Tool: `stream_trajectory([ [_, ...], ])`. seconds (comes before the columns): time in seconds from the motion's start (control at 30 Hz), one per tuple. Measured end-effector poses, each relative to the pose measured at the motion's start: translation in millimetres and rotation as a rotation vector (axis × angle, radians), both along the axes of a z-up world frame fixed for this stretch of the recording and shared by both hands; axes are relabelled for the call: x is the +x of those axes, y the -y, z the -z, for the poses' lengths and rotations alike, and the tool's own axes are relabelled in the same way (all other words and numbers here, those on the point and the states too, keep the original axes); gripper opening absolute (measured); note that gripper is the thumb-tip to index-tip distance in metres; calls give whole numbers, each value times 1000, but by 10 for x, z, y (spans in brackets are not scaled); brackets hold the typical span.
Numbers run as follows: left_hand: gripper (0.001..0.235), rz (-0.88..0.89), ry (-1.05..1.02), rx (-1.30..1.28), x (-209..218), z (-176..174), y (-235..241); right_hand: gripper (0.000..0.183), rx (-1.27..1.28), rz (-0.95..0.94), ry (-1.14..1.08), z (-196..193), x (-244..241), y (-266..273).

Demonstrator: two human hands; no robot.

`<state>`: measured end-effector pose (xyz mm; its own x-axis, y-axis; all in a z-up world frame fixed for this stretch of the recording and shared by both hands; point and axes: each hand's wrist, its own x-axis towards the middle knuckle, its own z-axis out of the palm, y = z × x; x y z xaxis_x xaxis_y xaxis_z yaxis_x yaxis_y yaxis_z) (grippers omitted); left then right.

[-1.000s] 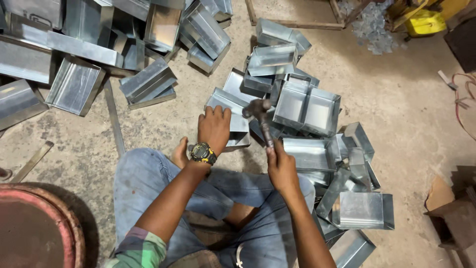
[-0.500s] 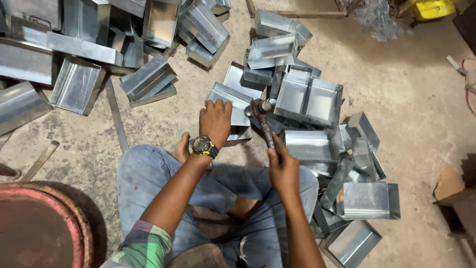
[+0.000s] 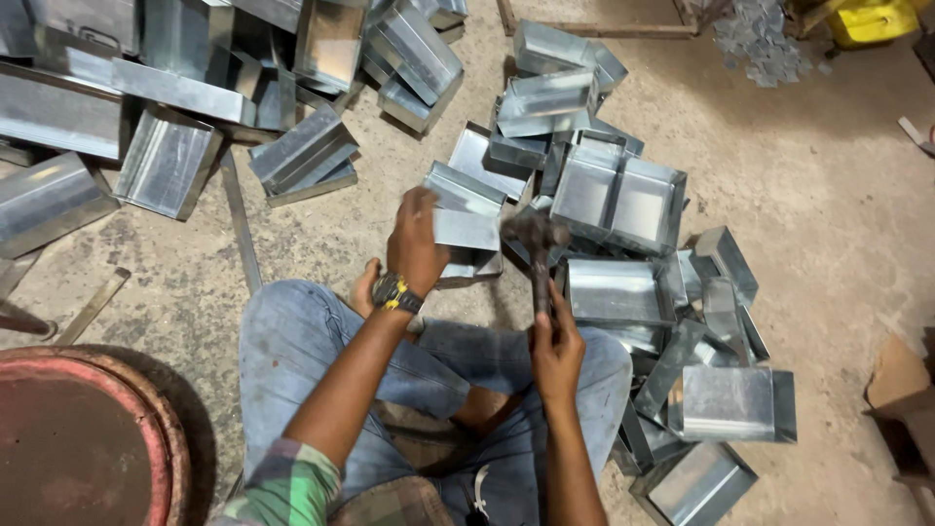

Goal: The person uses a hammer to flatten or shape the edges and corners of various small rectangular metal boxes while sitting on the floor, handling the boxes one by one.

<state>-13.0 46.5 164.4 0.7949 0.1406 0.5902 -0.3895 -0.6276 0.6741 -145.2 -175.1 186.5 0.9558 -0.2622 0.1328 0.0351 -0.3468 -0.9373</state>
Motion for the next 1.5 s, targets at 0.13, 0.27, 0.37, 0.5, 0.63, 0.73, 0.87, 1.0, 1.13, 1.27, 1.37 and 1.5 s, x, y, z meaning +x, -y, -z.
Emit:
stream_trajectory([
  [0.13,47,-16,-36,-168,46,493,-116,48,126,47,-40,274,-35,44],
  [0.27,21,39,-366,-125,194,846,-90,51,120,53,-47,258,-42,63],
  [0.37,28,-63,-639,39,149,1010,-62,50,20,52,6,34,-86,47],
  [0.5,26,-118,-817,167,54,1175,-175,52,48,33,134,-276,-62,-99],
  [0.63,25,-116,-820,214,28,1251,-187,50,-97,54,260,-275,-10,-276],
  [0.73,24,-117,-817,278,50,1137,-89,49,-302,63,191,-66,160,-388],
  [0.87,22,-180,-727,352,13,854,16,49,-444,-41,5,129,236,-394],
  [1.0,13,-196,-514,204,-6,797,77,48,-326,101,-76,-2,-24,-218],
  [1.13,37,-20,-55,-124,191,915,-66,50,-63,38,103,-410,-89,-153],
  [1.27,54,116,-77,-243,271,1178,-102,54,85,52,149,-796,-227,-114],
  [1.37,56,138,-170,-251,300,1336,-126,54,197,-49,298,-893,-287,-123],
  [1.5,59,153,-187,-228,316,1414,-150,54,153,-102,307,-701,-190,-233],
])
